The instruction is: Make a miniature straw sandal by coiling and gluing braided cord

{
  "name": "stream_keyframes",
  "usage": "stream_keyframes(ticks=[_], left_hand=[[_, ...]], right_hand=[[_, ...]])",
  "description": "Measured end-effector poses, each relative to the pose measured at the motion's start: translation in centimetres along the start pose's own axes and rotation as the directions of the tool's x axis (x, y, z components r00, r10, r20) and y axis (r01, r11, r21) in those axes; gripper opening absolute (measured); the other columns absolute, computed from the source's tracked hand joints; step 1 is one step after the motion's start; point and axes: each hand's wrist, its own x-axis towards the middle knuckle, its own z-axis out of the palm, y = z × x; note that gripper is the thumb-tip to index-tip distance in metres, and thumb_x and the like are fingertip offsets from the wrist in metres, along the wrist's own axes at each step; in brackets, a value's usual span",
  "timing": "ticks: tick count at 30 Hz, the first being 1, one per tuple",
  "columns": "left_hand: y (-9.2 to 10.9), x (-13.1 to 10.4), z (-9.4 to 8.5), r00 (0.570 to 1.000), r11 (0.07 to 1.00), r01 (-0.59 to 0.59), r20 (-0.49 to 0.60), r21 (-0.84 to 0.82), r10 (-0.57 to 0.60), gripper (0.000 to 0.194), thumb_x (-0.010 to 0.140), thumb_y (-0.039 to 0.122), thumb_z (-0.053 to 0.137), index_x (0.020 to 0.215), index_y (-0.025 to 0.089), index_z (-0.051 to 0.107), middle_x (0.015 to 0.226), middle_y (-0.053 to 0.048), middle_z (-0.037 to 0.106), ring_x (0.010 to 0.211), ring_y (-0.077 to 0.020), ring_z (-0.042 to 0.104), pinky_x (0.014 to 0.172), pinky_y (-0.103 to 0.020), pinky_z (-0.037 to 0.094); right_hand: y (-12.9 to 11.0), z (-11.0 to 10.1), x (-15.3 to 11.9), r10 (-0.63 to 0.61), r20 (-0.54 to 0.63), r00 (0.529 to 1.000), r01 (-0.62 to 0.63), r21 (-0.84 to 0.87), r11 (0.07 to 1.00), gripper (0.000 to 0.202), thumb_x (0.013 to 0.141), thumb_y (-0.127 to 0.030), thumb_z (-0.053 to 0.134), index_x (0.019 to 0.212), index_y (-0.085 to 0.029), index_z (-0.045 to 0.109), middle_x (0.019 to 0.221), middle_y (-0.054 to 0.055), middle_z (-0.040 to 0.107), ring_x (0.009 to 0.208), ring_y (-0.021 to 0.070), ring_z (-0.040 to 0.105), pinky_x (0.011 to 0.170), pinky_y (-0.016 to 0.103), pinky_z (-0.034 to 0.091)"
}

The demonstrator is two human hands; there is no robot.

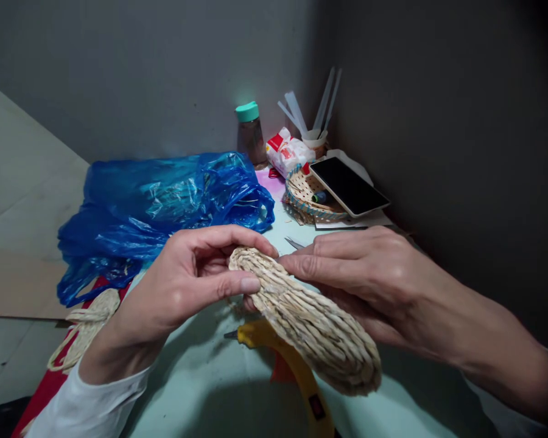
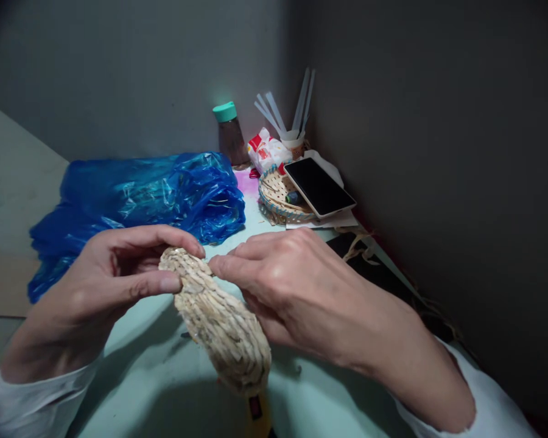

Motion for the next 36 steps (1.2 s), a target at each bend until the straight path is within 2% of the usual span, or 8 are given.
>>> stream_keyframes(ticks=[7, 10, 13, 19, 22, 28, 31, 36], left_hand=[[-0.7, 0.4, 0.4, 0.999, 0.999, -0.035, 0.010, 0.030, 0.035, 0.015, 0.075, 0.025, 0.080, 0.090, 0.024, 0.078, 0.075, -0.003, 0.071, 0.060, -0.0146, 0.063, 0.054, -0.021, 0.051], [-1.2, 0.9, 0.4, 0.997, 0.995, -0.080, 0.015, 0.063, 0.079, 0.018, 0.077, 0.026, 0.079, 0.094, 0.024, 0.076, 0.078, -0.002, 0.069, 0.065, -0.0152, 0.063, 0.057, -0.022, 0.051], [-1.6, 1.2, 0.4, 0.994, 0.988, -0.113, -0.002, 0.101, 0.114, 0.018, 0.077, 0.026, 0.078, 0.095, 0.024, 0.074, 0.079, -0.001, 0.068, 0.066, -0.0146, 0.062, 0.059, -0.022, 0.051], [-1.6, 1.5, 1.2, 0.988, 0.985, -0.118, -0.084, 0.127, 0.130, 0.020, 0.075, 0.023, 0.075, 0.093, 0.016, 0.070, 0.081, -0.003, 0.069, 0.069, -0.0155, 0.062, 0.060, -0.023, 0.050], [-1.5, 1.6, 1.5, 0.989, 0.988, -0.090, -0.105, 0.123, 0.103, 0.017, 0.075, 0.022, 0.072, 0.090, 0.015, 0.068, 0.076, -0.001, 0.067, 0.065, -0.0134, 0.058, 0.059, -0.023, 0.049], [-2.3, 1.7, 1.9, 0.985, 0.988, -0.097, -0.132, 0.117, 0.112, 0.023, 0.077, 0.026, 0.067, 0.096, 0.014, 0.066, 0.085, -0.003, 0.067, 0.073, -0.0154, 0.059, 0.067, -0.026, 0.050], [-2.7, 1.8, 1.9, 0.986, 0.990, -0.096, -0.124, 0.103, 0.108, 0.025, 0.077, 0.029, 0.066, 0.097, 0.015, 0.064, 0.084, -0.002, 0.065, 0.072, -0.0158, 0.057, 0.066, -0.027, 0.048], [-3.1, 2.0, 1.8, 0.985, 0.983, -0.110, -0.113, 0.144, 0.127, 0.020, 0.078, 0.029, 0.064, 0.094, 0.017, 0.064, 0.079, 0.001, 0.059, 0.067, -0.0129, 0.050, 0.060, -0.025, 0.043]], right_hand=[[0.8, -0.2, 0.4, 0.002, 0.002, 1.000, -0.002, 0.090, 0.996, 0.024, 0.097, -0.011, 0.049, 0.103, -0.020, 0.070, 0.095, 0.001, 0.070, 0.085, 0.0142, 0.063, 0.076, 0.024, 0.044], [1.0, -0.3, 0.6, 0.104, -0.080, 0.991, -0.093, 0.133, 0.987, 0.024, 0.102, -0.019, 0.049, 0.110, -0.024, 0.071, 0.100, -0.002, 0.073, 0.085, 0.0128, 0.067, 0.076, 0.023, 0.045], [0.8, 0.2, 0.8, 0.175, -0.108, 0.979, -0.161, 0.126, 0.979, 0.022, 0.103, -0.029, 0.052, 0.103, -0.021, 0.073, 0.098, 0.000, 0.073, 0.082, 0.0132, 0.066, 0.072, 0.024, 0.044], [0.4, 2.0, 0.8, 0.164, -0.177, 0.971, -0.156, 0.058, 0.986, 0.032, 0.093, -0.042, 0.069, 0.109, -0.015, 0.069, 0.085, 0.001, 0.066, 0.072, 0.0131, 0.056, 0.066, 0.025, 0.041], [0.5, 2.9, 0.8, 0.141, -0.227, 0.964, -0.154, -0.040, 0.987, 0.042, 0.085, -0.036, 0.079, 0.115, -0.012, 0.065, 0.086, 0.002, 0.065, 0.076, 0.0165, 0.055, 0.065, 0.027, 0.040], [0.5, 4.9, 0.9, 0.084, -0.320, 0.944, -0.160, -0.219, 0.963, 0.029, 0.092, -0.023, 0.066, 0.117, -0.010, 0.059, 0.096, 0.008, 0.065, 0.085, 0.0235, 0.054, 0.073, 0.037, 0.045], [0.7, 5.4, 0.9, 0.071, -0.343, 0.937, -0.165, -0.255, 0.953, 0.027, 0.095, -0.024, 0.063, 0.118, -0.012, 0.057, 0.102, 0.008, 0.065, 0.087, 0.0234, 0.055, 0.076, 0.038, 0.046], [1.1, 5.6, 0.9, 0.008, -0.376, 0.926, -0.111, -0.251, 0.962, 0.025, 0.093, -0.022, 0.064, 0.116, -0.013, 0.057, 0.093, 0.004, 0.065, 0.078, 0.0202, 0.052, 0.069, 0.035, 0.044]])
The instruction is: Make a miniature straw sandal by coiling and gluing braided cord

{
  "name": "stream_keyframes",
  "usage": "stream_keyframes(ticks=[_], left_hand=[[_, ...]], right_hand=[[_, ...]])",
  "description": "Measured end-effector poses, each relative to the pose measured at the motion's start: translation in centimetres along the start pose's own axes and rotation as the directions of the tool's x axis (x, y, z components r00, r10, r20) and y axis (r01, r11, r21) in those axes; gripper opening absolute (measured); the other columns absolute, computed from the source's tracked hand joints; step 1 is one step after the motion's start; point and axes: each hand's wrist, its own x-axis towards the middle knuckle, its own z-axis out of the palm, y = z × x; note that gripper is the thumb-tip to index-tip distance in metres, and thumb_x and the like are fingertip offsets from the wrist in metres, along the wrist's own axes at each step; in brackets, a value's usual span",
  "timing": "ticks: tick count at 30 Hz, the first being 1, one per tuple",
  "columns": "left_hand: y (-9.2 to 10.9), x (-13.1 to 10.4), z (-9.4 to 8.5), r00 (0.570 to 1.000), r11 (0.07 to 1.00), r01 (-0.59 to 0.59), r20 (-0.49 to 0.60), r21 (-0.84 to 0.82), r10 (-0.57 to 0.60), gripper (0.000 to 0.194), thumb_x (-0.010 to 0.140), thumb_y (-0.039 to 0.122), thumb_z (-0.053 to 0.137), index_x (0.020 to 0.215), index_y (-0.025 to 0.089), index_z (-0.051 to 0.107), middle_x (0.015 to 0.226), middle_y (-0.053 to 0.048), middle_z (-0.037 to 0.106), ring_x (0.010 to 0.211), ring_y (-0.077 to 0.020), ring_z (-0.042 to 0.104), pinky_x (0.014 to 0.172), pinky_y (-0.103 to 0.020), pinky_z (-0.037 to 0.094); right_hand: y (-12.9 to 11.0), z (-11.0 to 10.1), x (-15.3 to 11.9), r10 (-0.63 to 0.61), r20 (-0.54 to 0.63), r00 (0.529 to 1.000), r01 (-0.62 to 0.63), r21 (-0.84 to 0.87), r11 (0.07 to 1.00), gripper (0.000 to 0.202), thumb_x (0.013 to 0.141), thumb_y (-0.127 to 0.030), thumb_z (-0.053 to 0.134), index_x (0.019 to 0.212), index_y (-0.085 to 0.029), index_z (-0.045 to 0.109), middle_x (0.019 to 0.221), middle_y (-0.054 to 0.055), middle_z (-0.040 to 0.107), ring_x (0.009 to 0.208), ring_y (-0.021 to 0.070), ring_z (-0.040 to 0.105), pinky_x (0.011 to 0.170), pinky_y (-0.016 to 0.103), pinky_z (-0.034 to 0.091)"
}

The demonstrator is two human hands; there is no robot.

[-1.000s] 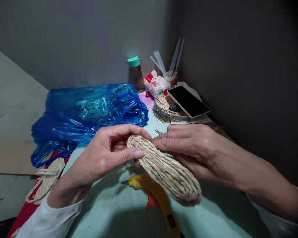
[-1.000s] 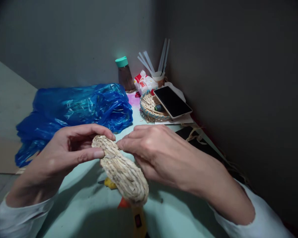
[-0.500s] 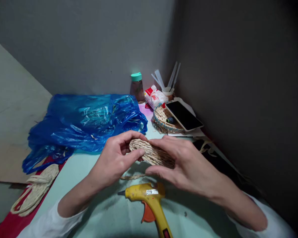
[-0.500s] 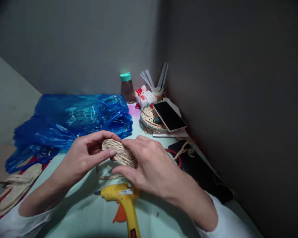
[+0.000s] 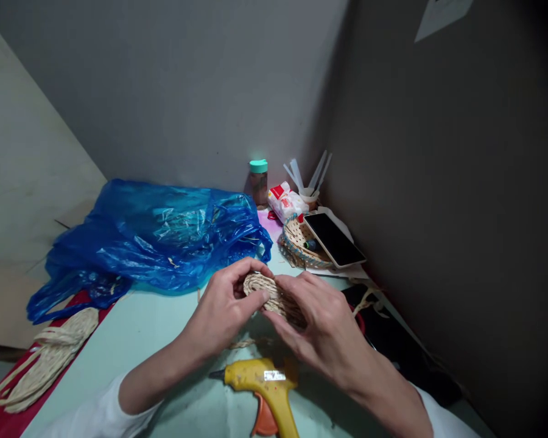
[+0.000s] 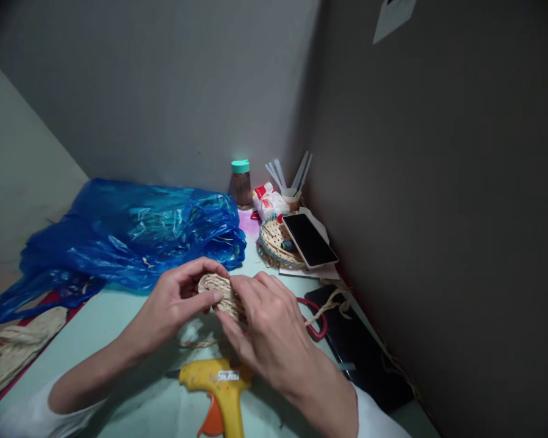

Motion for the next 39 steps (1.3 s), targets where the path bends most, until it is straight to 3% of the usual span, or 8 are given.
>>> stream_keyframes(ticks=[5, 10, 14, 16, 19, 26, 33, 39], left_hand=[[-0.9, 0.5, 0.0, 0.999, 0.997, -0.021, 0.048, -0.079, 0.025, 0.021, 0.084, 0.031, 0.060, 0.101, 0.019, 0.065, 0.083, 0.001, 0.060, 0.066, -0.0131, 0.052, 0.058, -0.026, 0.048], [-1.4, 1.5, -0.8, 0.997, 0.984, 0.014, 0.075, -0.177, -0.001, 0.031, 0.087, 0.040, 0.061, 0.107, 0.018, 0.070, 0.099, -0.006, 0.068, 0.085, -0.0192, 0.061, 0.067, -0.028, 0.054], [-1.2, 2.3, -2.4, 0.986, 0.967, -0.055, -0.168, -0.248, 0.013, 0.035, 0.087, 0.042, 0.064, 0.113, 0.019, 0.070, 0.117, -0.009, 0.069, 0.101, -0.0230, 0.066, 0.079, -0.031, 0.054], [-1.1, 2.6, -3.3, 0.940, 0.966, -0.128, -0.337, -0.226, 0.046, 0.029, 0.085, 0.039, 0.067, 0.105, 0.018, 0.070, 0.107, -0.008, 0.070, 0.092, -0.0203, 0.066, 0.075, -0.028, 0.053], [-1.3, 2.9, -4.1, 0.904, 0.968, -0.174, -0.419, -0.182, 0.084, 0.021, 0.083, 0.032, 0.068, 0.097, 0.017, 0.070, 0.083, -0.002, 0.066, 0.071, -0.0134, 0.060, 0.065, -0.024, 0.048], [-2.3, 2.7, -3.3, 0.920, 0.978, -0.208, -0.334, 0.023, 0.204, 0.017, 0.091, 0.030, 0.057, 0.091, 0.018, 0.070, 0.061, 0.004, 0.047, 0.056, -0.0106, 0.041, 0.053, -0.023, 0.033], [-1.7, 2.0, -2.1, 0.921, 0.963, -0.182, -0.309, 0.200, 0.238, 0.016, 0.088, 0.031, 0.062, 0.084, 0.019, 0.072, 0.054, 0.006, 0.048, 0.049, -0.0103, 0.038, 0.050, -0.024, 0.032], [-1.0, 2.1, -2.7, 0.927, 0.936, -0.305, -0.169, 0.175, 0.334, 0.016, 0.089, 0.021, 0.061, 0.092, 0.022, 0.076, 0.088, -0.001, 0.067, 0.073, -0.0121, 0.059, 0.068, -0.022, 0.046]], right_hand=[[0.6, 0.3, 0.2, 0.014, -0.027, 1.000, -0.013, 0.051, 0.999, 0.026, 0.093, -0.020, 0.064, 0.118, -0.016, 0.058, 0.097, 0.003, 0.068, 0.079, 0.0192, 0.054, 0.071, 0.033, 0.046], [1.2, 0.3, 0.2, 0.040, -0.014, 0.999, -0.040, 0.018, 0.999, 0.024, 0.093, -0.023, 0.064, 0.114, -0.014, 0.061, 0.093, 0.006, 0.068, 0.080, 0.0217, 0.055, 0.071, 0.035, 0.047], [1.4, 0.4, 0.1, 0.052, 0.017, 0.999, -0.051, -0.051, 0.997, 0.025, 0.092, -0.023, 0.064, 0.113, -0.011, 0.063, 0.092, 0.008, 0.067, 0.080, 0.0238, 0.054, 0.071, 0.038, 0.048], [1.5, 0.4, 0.1, 0.057, 0.026, 0.998, -0.054, -0.089, 0.995, 0.024, 0.092, -0.023, 0.063, 0.112, -0.010, 0.063, 0.092, 0.009, 0.068, 0.081, 0.0247, 0.054, 0.071, 0.040, 0.048], [1.7, 0.4, 0.2, 0.061, 0.003, 0.998, -0.060, -0.133, 0.989, 0.025, 0.092, -0.022, 0.062, 0.113, -0.010, 0.063, 0.096, 0.011, 0.069, 0.083, 0.0259, 0.056, 0.074, 0.042, 0.050], [1.6, -0.2, 0.4, 0.031, -0.034, 0.999, -0.036, -0.141, 0.989, 0.027, 0.092, -0.024, 0.063, 0.115, -0.010, 0.061, 0.100, 0.010, 0.069, 0.085, 0.0248, 0.059, 0.075, 0.042, 0.052], [1.5, -0.2, 0.3, 0.032, -0.030, 0.999, -0.035, -0.125, 0.991, 0.027, 0.090, -0.021, 0.064, 0.115, -0.010, 0.062, 0.099, 0.010, 0.069, 0.085, 0.0245, 0.058, 0.075, 0.042, 0.053], [1.7, -0.2, 0.2, 0.038, -0.058, 0.998, -0.045, -0.127, 0.991, 0.027, 0.090, -0.022, 0.065, 0.114, -0.010, 0.063, 0.100, 0.012, 0.070, 0.089, 0.0262, 0.061, 0.079, 0.044, 0.054]])
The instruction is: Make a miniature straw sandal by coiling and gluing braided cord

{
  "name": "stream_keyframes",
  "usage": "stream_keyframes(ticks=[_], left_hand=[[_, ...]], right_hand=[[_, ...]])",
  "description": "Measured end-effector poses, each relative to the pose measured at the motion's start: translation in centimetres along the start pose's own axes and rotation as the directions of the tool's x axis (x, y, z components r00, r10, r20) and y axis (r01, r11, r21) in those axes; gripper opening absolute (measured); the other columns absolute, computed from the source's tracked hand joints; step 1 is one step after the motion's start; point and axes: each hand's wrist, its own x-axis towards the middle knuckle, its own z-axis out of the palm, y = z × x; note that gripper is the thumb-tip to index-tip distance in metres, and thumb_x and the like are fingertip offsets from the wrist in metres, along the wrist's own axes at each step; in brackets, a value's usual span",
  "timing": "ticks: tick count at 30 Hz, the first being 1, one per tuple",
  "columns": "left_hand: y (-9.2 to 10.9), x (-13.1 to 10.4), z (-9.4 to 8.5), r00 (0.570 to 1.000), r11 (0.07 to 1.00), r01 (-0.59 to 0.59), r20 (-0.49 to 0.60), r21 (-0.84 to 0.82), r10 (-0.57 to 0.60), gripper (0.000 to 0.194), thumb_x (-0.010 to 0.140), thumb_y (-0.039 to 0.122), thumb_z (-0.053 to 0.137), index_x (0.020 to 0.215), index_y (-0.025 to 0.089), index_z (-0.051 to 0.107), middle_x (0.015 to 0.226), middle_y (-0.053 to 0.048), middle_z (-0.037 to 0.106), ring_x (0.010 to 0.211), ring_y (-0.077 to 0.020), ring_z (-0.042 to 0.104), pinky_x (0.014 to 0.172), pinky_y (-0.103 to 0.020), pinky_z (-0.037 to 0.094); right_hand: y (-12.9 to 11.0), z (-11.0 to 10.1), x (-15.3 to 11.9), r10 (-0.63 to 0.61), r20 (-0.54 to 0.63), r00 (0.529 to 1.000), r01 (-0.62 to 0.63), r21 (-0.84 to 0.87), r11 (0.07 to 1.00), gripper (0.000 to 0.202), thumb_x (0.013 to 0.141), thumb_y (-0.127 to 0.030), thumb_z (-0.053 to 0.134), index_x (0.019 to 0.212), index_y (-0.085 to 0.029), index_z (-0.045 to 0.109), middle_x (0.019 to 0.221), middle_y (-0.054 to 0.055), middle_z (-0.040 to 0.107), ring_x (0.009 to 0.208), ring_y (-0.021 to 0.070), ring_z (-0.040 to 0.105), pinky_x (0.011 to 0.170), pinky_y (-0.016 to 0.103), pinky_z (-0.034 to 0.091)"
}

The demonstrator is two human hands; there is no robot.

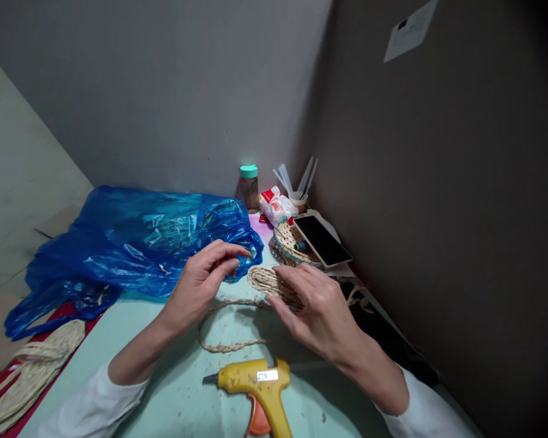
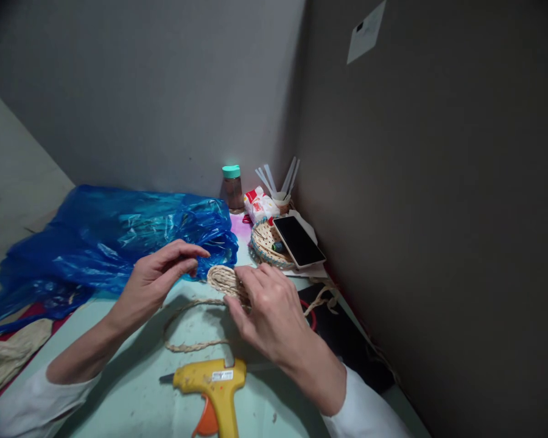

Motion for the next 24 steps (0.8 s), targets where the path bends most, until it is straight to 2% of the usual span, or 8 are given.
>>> stream_keyframes(ticks=[2, 5, 7, 9, 15, 19, 21, 24], left_hand=[[0.13, 0.17, -0.04, 0.999, 1.000, -0.011, 0.033, -0.005, 0.011, 0.014, 0.083, 0.018, 0.066, 0.090, 0.022, 0.078, 0.091, -0.002, 0.068, 0.079, -0.0136, 0.061, 0.069, -0.023, 0.047], [0.17, 0.29, -0.01, 0.998, 0.998, 0.055, -0.013, -0.028, -0.056, 0.008, 0.076, 0.018, 0.074, 0.081, 0.021, 0.079, 0.081, -0.002, 0.070, 0.076, -0.0152, 0.062, 0.069, -0.025, 0.047], [0.13, 0.26, -0.05, 0.994, 0.994, 0.095, -0.049, -0.051, -0.098, 0.005, 0.076, 0.020, 0.075, 0.079, 0.021, 0.079, 0.080, -0.002, 0.074, 0.077, -0.0165, 0.064, 0.073, -0.027, 0.048], [0.13, 0.16, -0.14, 0.994, 0.995, 0.089, -0.052, -0.054, -0.092, 0.006, 0.079, 0.021, 0.073, 0.081, 0.021, 0.079, 0.081, -0.002, 0.075, 0.077, -0.0169, 0.065, 0.075, -0.028, 0.049], [0.38, -0.37, -0.09, 0.996, 0.988, -0.082, -0.012, 0.130, 0.085, 0.020, 0.092, 0.019, 0.056, 0.076, 0.019, 0.067, 0.069, 0.001, 0.056, 0.068, -0.0133, 0.053, 0.067, -0.026, 0.042], [0.01, -0.66, 0.40, 1.000, 0.997, 0.016, 0.015, 0.069, -0.017, 0.022, 0.097, 0.026, 0.048, 0.076, 0.021, 0.052, 0.063, 0.005, 0.046, 0.055, -0.0108, 0.044, 0.056, -0.024, 0.038], [-0.20, -0.68, 0.56, 0.998, 0.999, 0.052, -0.023, 0.008, -0.052, 0.020, 0.096, 0.027, 0.050, 0.078, 0.022, 0.053, 0.059, 0.007, 0.043, 0.050, -0.0097, 0.041, 0.050, -0.024, 0.035], [-0.21, -0.51, 0.35, 0.986, 0.998, 0.066, -0.149, -0.023, -0.069, 0.017, 0.091, 0.027, 0.060, 0.076, 0.020, 0.061, 0.052, 0.007, 0.043, 0.044, -0.0086, 0.038, 0.046, -0.024, 0.031]], right_hand=[[-0.04, -0.09, 0.03, 0.000, -0.009, 1.000, 0.000, 0.003, 1.000, 0.026, 0.090, -0.022, 0.065, 0.114, -0.010, 0.063, 0.100, 0.012, 0.070, 0.088, 0.0263, 0.062, 0.079, 0.044, 0.054], [-0.17, -0.27, 0.09, -0.008, -0.005, 1.000, 0.008, 0.012, 1.000, 0.026, 0.090, -0.022, 0.065, 0.113, -0.010, 0.063, 0.099, 0.012, 0.070, 0.086, 0.0258, 0.062, 0.076, 0.043, 0.054], [-0.24, -0.33, 0.13, -0.013, -0.002, 1.000, 0.013, 0.015, 1.000, 0.025, 0.091, -0.022, 0.064, 0.112, -0.010, 0.063, 0.098, 0.013, 0.070, 0.086, 0.0257, 0.062, 0.075, 0.042, 0.054], [-0.28, -0.33, 0.14, -0.012, -0.002, 1.000, 0.012, 0.017, 1.000, 0.024, 0.091, -0.022, 0.064, 0.112, -0.010, 0.064, 0.097, 0.013, 0.070, 0.086, 0.0256, 0.062, 0.075, 0.042, 0.054], [-0.19, -0.26, 0.07, 0.010, -0.034, 0.999, -0.009, 0.018, 1.000, 0.026, 0.091, -0.023, 0.064, 0.113, -0.009, 0.063, 0.095, 0.013, 0.069, 0.085, 0.0247, 0.063, 0.076, 0.041, 0.055], [-0.07, -0.41, 0.10, 0.005, -0.064, 0.998, -0.004, 0.009, 1.000, 0.026, 0.092, -0.026, 0.065, 0.112, -0.009, 0.064, 0.095, 0.013, 0.070, 0.085, 0.0250, 0.063, 0.077, 0.041, 0.055], [0.06, -0.43, 0.17, -0.001, -0.076, 0.997, 0.002, 0.008, 1.000, 0.025, 0.092, -0.026, 0.064, 0.111, -0.009, 0.064, 0.096, 0.014, 0.070, 0.083, 0.0250, 0.063, 0.075, 0.041, 0.054], [0.35, -0.39, 0.30, -0.004, -0.090, 0.996, 0.006, 0.014, 1.000, 0.027, 0.092, -0.025, 0.065, 0.112, -0.007, 0.064, 0.094, 0.013, 0.070, 0.080, 0.0237, 0.062, 0.072, 0.039, 0.054]])
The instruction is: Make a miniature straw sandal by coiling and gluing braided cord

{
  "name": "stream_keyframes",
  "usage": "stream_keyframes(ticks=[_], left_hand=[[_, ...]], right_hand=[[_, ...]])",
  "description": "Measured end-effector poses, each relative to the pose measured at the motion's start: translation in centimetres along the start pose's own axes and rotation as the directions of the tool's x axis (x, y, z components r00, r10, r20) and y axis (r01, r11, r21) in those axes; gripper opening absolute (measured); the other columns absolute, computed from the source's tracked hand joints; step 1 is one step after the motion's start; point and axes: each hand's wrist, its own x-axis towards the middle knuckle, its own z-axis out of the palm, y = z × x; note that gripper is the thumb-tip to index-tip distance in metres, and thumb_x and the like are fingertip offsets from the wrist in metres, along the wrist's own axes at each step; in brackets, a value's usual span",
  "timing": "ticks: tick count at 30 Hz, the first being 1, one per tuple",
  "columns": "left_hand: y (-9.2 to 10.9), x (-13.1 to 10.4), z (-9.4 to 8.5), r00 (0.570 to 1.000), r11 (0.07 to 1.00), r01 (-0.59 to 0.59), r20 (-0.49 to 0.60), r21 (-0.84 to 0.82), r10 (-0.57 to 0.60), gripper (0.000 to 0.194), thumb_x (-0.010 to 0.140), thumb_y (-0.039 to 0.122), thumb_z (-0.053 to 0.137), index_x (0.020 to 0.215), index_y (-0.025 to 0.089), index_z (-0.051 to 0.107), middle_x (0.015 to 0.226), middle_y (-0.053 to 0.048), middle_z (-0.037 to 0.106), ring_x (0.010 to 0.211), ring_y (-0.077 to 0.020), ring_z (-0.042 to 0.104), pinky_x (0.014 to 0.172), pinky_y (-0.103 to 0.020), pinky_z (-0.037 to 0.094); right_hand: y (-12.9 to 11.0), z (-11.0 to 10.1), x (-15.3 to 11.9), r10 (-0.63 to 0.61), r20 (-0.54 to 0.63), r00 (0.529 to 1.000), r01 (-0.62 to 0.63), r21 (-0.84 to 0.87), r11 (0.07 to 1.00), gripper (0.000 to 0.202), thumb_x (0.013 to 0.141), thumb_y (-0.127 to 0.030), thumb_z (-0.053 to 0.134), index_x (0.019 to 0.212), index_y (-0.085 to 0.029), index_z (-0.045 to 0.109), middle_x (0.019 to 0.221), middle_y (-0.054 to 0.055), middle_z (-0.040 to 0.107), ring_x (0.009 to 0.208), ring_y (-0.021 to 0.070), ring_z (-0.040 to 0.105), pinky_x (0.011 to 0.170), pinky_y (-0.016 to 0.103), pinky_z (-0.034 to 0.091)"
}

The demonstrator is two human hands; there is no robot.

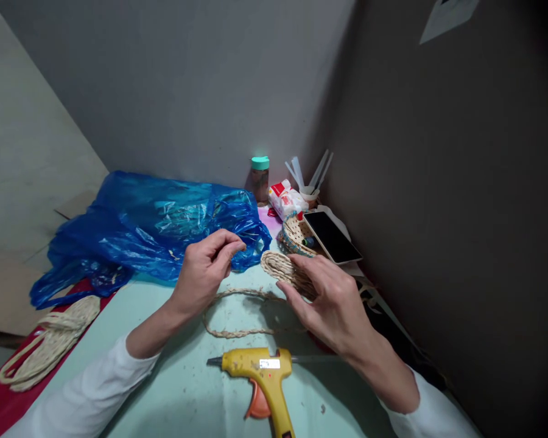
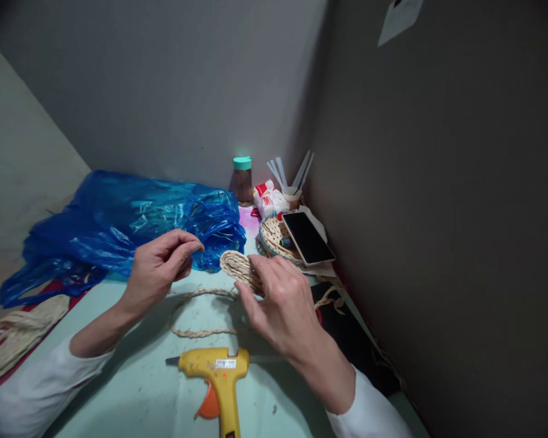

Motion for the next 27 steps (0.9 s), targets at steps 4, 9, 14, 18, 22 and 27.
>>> stream_keyframes(ticks=[4, 9, 14, 18, 22, 27], left_hand=[[0.3, 0.5, -0.9, 0.996, 0.992, -0.013, -0.094, -0.125, 0.001, 0.012, 0.088, 0.026, 0.065, 0.079, 0.019, 0.068, 0.056, 0.006, 0.051, 0.045, -0.0080, 0.042, 0.047, -0.024, 0.032], [0.7, 0.8, -1.2, 0.995, 0.978, -0.051, 0.077, -0.203, 0.068, 0.012, 0.090, 0.020, 0.063, 0.096, 0.022, 0.074, 0.082, 0.001, 0.062, 0.071, -0.0118, 0.062, 0.072, -0.025, 0.049], [1.4, 0.5, -0.8, 0.992, 0.988, 0.009, 0.122, -0.151, 0.010, 0.006, 0.079, 0.016, 0.072, 0.081, 0.019, 0.078, 0.075, -0.001, 0.068, 0.066, -0.0131, 0.065, 0.068, -0.025, 0.053], [1.8, 0.2, -0.8, 0.981, 0.978, 0.096, 0.186, -0.185, -0.061, 0.008, 0.081, 0.019, 0.068, 0.079, 0.016, 0.075, 0.070, 0.000, 0.065, 0.050, -0.0096, 0.058, 0.053, -0.024, 0.049], [1.7, -0.1, -0.4, 0.974, 0.967, 0.095, 0.222, -0.238, -0.041, 0.015, 0.090, 0.025, 0.058, 0.081, 0.017, 0.066, 0.071, 0.002, 0.057, 0.048, -0.0059, 0.051, 0.049, -0.021, 0.042], [1.5, 0.0, 0.1, 0.984, 0.969, 0.096, 0.166, -0.229, -0.058, 0.011, 0.072, 0.016, 0.074, 0.083, 0.017, 0.069, 0.063, 0.007, 0.051, 0.055, -0.0080, 0.056, 0.056, -0.020, 0.049]], right_hand=[[0.3, -0.1, 0.2, 0.010, -0.026, 1.000, -0.009, 0.009, 1.000, 0.028, 0.091, -0.027, 0.067, 0.109, -0.006, 0.065, 0.089, 0.012, 0.069, 0.074, 0.0220, 0.060, 0.067, 0.037, 0.052], [0.1, -0.5, 0.3, 0.027, -0.066, 0.997, -0.025, 0.026, 0.999, 0.031, 0.090, -0.027, 0.069, 0.111, -0.005, 0.066, 0.091, 0.011, 0.069, 0.074, 0.0203, 0.060, 0.067, 0.036, 0.052], [-0.4, -0.9, 0.2, -0.004, -0.091, 0.996, 0.008, 0.043, 0.999, 0.031, 0.091, -0.024, 0.069, 0.115, -0.007, 0.063, 0.097, 0.010, 0.070, 0.082, 0.0198, 0.062, 0.074, 0.035, 0.053], [-0.6, -1.1, 0.1, -0.031, -0.120, 0.992, 0.034, 0.025, 0.999, 0.031, 0.090, -0.022, 0.070, 0.117, -0.009, 0.062, 0.100, 0.010, 0.071, 0.083, 0.0195, 0.061, 0.075, 0.035, 0.053], [-0.9, -1.4, 0.3, -0.055, -0.132, 0.990, 0.058, 0.015, 0.998, 0.031, 0.090, -0.021, 0.069, 0.117, -0.008, 0.061, 0.099, 0.011, 0.070, 0.082, 0.0199, 0.062, 0.075, 0.035, 0.053], [-1.3, -1.5, 0.4, -0.055, -0.126, 0.990, 0.060, 0.036, 0.998, 0.031, 0.090, -0.020, 0.069, 0.118, -0.010, 0.060, 0.097, 0.010, 0.069, 0.080, 0.0200, 0.062, 0.073, 0.035, 0.053]])
